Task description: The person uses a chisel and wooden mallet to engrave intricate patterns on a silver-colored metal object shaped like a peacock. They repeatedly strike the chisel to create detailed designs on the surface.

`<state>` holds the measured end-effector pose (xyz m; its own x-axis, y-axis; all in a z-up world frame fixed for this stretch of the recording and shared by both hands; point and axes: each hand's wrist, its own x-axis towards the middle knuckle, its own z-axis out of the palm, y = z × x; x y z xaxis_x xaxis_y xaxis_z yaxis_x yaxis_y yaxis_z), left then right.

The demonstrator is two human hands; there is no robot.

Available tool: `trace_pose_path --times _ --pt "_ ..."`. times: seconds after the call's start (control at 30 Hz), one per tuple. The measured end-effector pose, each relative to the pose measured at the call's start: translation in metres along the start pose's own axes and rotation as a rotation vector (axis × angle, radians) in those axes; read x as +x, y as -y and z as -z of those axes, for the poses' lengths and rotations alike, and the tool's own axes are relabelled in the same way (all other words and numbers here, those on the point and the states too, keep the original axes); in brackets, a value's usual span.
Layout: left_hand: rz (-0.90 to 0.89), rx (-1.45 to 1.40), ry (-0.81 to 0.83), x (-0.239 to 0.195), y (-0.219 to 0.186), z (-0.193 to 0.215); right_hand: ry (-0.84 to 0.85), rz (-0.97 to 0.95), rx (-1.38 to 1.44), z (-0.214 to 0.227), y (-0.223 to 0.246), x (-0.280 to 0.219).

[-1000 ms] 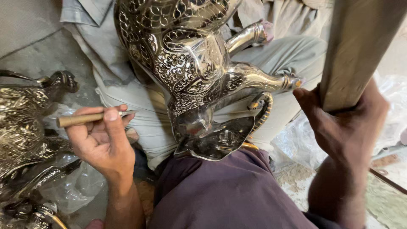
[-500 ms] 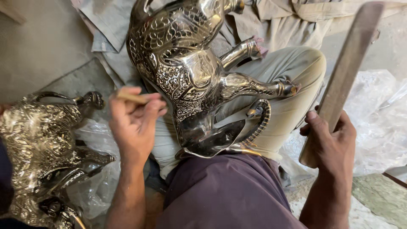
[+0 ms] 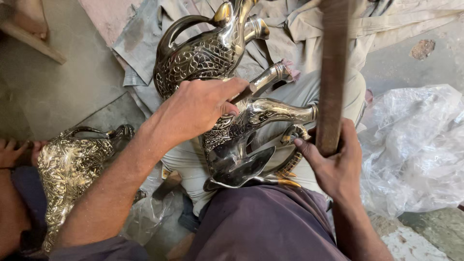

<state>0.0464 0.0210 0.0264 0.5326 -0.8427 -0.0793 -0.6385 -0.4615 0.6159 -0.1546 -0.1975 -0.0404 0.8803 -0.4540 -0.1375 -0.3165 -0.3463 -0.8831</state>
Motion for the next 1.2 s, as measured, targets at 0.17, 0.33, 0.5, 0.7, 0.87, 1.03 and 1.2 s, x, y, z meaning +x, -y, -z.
trace_pose_path --times 0.17,0.33,0.5,0.7,0.87,1.03,1.2 --pt "-0.003 0.080 0.125 0.005 -0.003 0.000 0.184 0.104 -0.094 0.003 0.016 -0.003" --pt "-0.003 0.105 0.163 0.002 -0.006 -0.001 0.169 0.036 0.077 -0.005 0.004 -0.018" --pt "-0.014 0.105 0.199 0.005 -0.009 0.000 0.110 0.021 0.148 -0.022 -0.011 -0.025" --pt "-0.026 0.042 0.125 0.002 -0.004 0.000 0.105 -0.007 0.048 -0.019 -0.017 -0.026" --pt "-0.027 0.140 0.158 0.001 -0.004 -0.002 0.104 0.064 0.012 -0.026 -0.022 -0.029" --pt "-0.034 0.182 0.161 0.004 -0.003 -0.005 0.160 0.054 -0.077 -0.031 -0.025 -0.025" --pt "-0.083 0.114 0.057 -0.005 -0.002 -0.003 0.185 0.163 -0.176 -0.023 -0.022 -0.022"
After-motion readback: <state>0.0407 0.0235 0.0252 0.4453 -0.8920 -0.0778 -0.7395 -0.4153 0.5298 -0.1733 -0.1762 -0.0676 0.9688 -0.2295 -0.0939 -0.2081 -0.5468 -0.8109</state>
